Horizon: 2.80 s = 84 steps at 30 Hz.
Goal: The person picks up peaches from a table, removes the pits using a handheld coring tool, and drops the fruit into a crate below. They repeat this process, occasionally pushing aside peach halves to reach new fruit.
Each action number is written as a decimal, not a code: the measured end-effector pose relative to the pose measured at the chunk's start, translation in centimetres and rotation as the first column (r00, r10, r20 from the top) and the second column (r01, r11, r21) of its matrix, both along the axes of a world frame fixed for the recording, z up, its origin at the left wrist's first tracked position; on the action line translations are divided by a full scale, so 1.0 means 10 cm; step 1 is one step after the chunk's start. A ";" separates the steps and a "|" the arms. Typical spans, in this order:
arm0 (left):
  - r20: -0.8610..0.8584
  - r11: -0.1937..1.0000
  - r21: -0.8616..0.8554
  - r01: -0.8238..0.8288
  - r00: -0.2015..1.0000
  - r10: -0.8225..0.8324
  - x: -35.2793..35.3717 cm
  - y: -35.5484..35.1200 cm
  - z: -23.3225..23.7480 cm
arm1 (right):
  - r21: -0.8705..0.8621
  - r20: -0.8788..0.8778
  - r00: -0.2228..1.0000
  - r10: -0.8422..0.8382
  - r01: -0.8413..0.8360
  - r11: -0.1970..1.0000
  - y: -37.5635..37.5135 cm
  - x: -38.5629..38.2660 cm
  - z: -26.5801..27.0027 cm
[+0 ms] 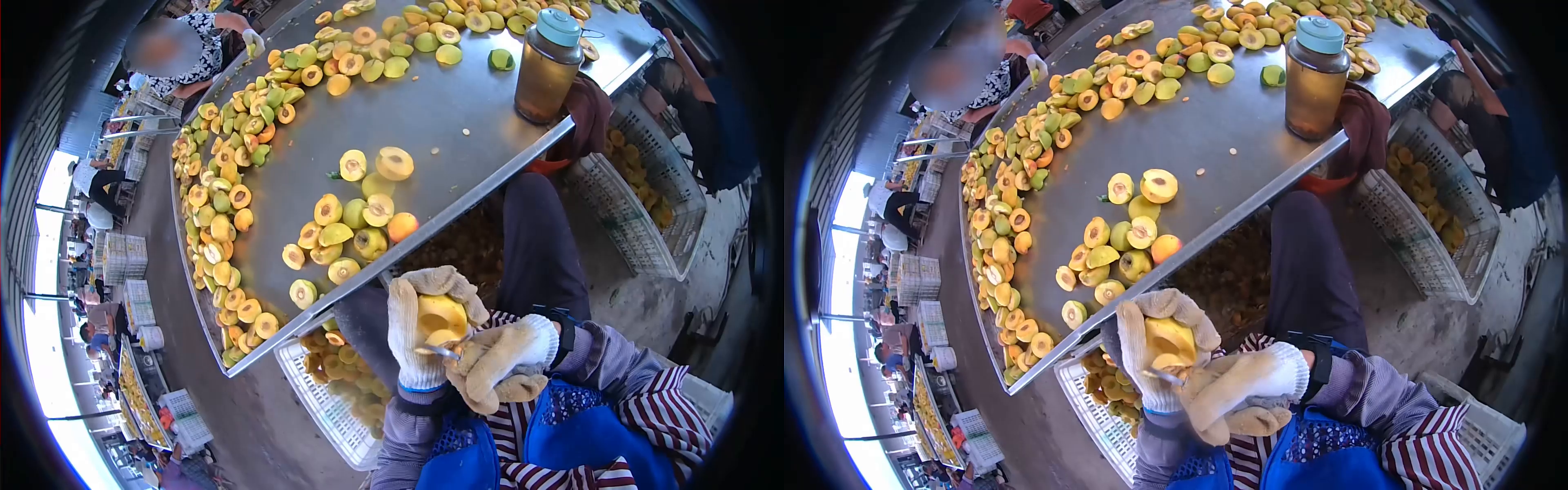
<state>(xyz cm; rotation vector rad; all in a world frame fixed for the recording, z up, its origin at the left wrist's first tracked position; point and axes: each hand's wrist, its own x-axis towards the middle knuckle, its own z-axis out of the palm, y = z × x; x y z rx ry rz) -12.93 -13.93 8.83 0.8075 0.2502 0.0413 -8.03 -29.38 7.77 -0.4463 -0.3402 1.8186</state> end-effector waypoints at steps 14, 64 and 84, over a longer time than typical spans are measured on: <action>0.001 -0.353 0.921 0.163 0.907 0.422 -0.73 1.89 -0.63 | -0.398 0.204 0.979 -0.016 0.098 0.912 0.07 0.08 -0.12; 0.232 0.940 0.322 -0.112 0.972 0.036 -0.11 0.09 0.03 | -0.251 0.660 0.723 -0.204 0.469 0.847 0.08 -0.04 0.18; 0.028 0.894 0.441 -0.078 0.997 0.074 -0.19 0.12 -0.10 | 0.180 0.952 0.099 -0.290 0.585 0.791 0.12 -0.24 -0.11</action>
